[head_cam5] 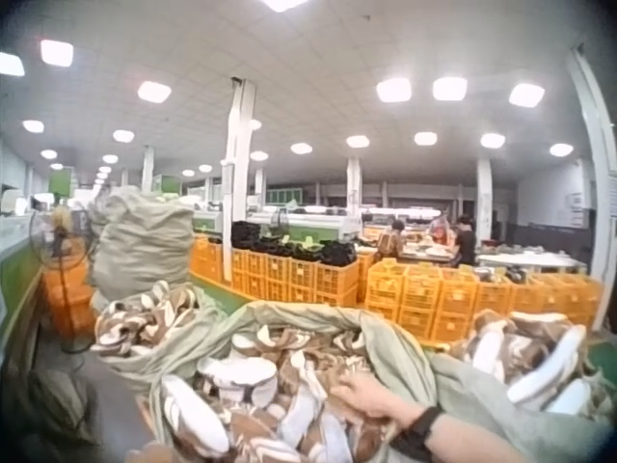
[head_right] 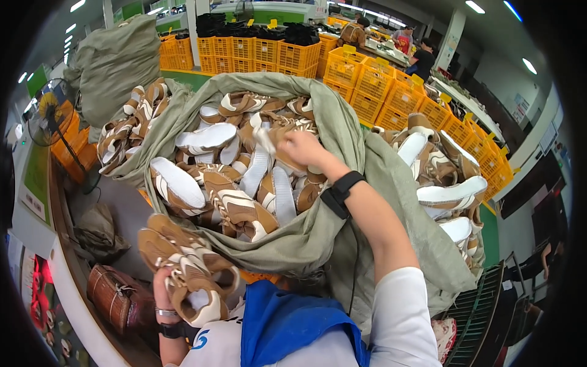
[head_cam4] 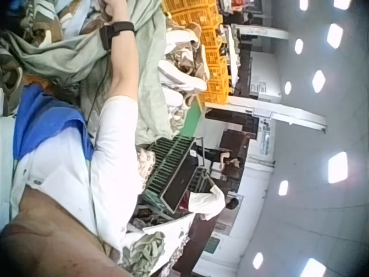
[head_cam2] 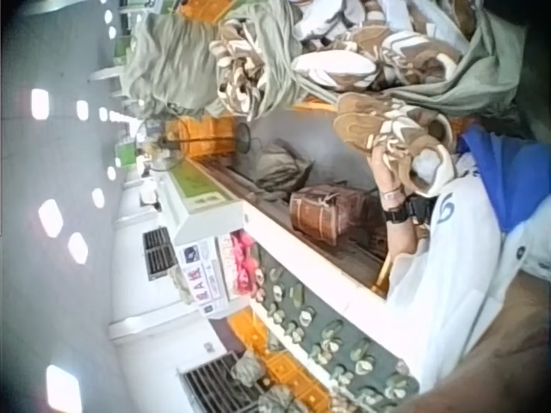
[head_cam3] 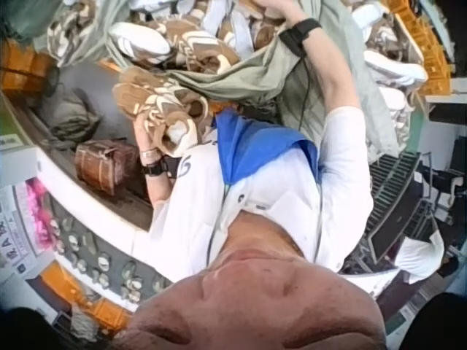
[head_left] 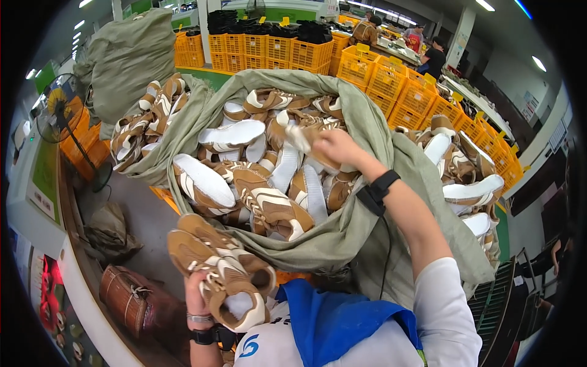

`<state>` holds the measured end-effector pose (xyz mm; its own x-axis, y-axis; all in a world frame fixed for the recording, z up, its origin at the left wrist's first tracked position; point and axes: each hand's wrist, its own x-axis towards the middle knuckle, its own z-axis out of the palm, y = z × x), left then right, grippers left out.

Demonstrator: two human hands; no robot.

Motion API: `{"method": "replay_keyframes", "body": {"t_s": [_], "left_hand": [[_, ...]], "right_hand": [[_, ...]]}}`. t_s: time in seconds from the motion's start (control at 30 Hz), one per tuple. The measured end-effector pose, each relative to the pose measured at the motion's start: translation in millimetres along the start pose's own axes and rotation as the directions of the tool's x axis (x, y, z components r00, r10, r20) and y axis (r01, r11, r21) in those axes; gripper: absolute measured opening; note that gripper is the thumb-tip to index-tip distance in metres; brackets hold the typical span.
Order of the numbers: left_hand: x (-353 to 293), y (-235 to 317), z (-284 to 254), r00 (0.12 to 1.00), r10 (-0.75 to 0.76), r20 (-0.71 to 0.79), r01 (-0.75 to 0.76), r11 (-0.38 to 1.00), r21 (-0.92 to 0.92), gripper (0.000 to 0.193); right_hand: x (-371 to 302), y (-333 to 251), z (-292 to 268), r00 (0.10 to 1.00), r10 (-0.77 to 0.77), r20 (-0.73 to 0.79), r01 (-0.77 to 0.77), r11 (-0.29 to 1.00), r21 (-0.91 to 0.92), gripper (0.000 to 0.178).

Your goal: Picking up shoes from a large bag and placing them onto lasts on a conveyor table in a factory setting.

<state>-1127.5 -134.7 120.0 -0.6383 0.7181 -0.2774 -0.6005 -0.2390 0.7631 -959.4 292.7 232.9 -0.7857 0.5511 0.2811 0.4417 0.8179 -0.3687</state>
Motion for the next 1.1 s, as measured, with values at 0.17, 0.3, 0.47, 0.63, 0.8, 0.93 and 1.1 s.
{"method": "replay_keyframes", "body": {"t_s": [0.17, 0.3, 0.47, 0.63, 0.8, 0.93, 1.1], "left_hand": [[-13, 36, 23, 0.999, 0.018, -0.032, -0.022, 0.991, -0.128, 0.033], [12, 20, 22, 0.997, 0.065, 0.029, -0.063, 0.995, -0.072, 0.036], [18, 11, 50, 0.985, 0.155, 0.075, -0.155, 0.988, -0.007, 0.046], [-6, -8, 47, 0.958, 0.243, 0.15, -0.272, 0.937, 0.218, 0.057], [-13, -19, 44, 0.956, 0.268, 0.115, -0.289, 0.816, 0.501, 0.062], [10, -31, -3, 0.633, 0.41, 0.656, -0.617, -0.245, 0.748, 0.045], [-1, -51, -20, 0.969, 0.142, 0.2, -0.206, 0.915, 0.346, 0.032]], "right_hand": [[-22, -31, -21, 0.947, 0.18, 0.266, -0.264, -0.039, 0.964, 0.024], [-51, -76, -28, 0.973, 0.005, 0.231, -0.231, -0.023, 0.973, 0.026], [-128, -199, -12, 0.839, -0.51, 0.192, 0.512, 0.858, 0.04, 0.037], [-128, -187, 26, 0.759, -0.533, 0.373, 0.536, 0.838, 0.106, 0.032], [-153, -212, 17, 0.737, -0.652, 0.181, 0.658, 0.752, 0.029, 0.027], [-170, -228, 3, 0.642, -0.718, 0.269, 0.732, 0.678, 0.067, 0.022], [-175, -214, 35, 0.53, -0.596, 0.604, 0.571, 0.777, 0.266, 0.021]]}}
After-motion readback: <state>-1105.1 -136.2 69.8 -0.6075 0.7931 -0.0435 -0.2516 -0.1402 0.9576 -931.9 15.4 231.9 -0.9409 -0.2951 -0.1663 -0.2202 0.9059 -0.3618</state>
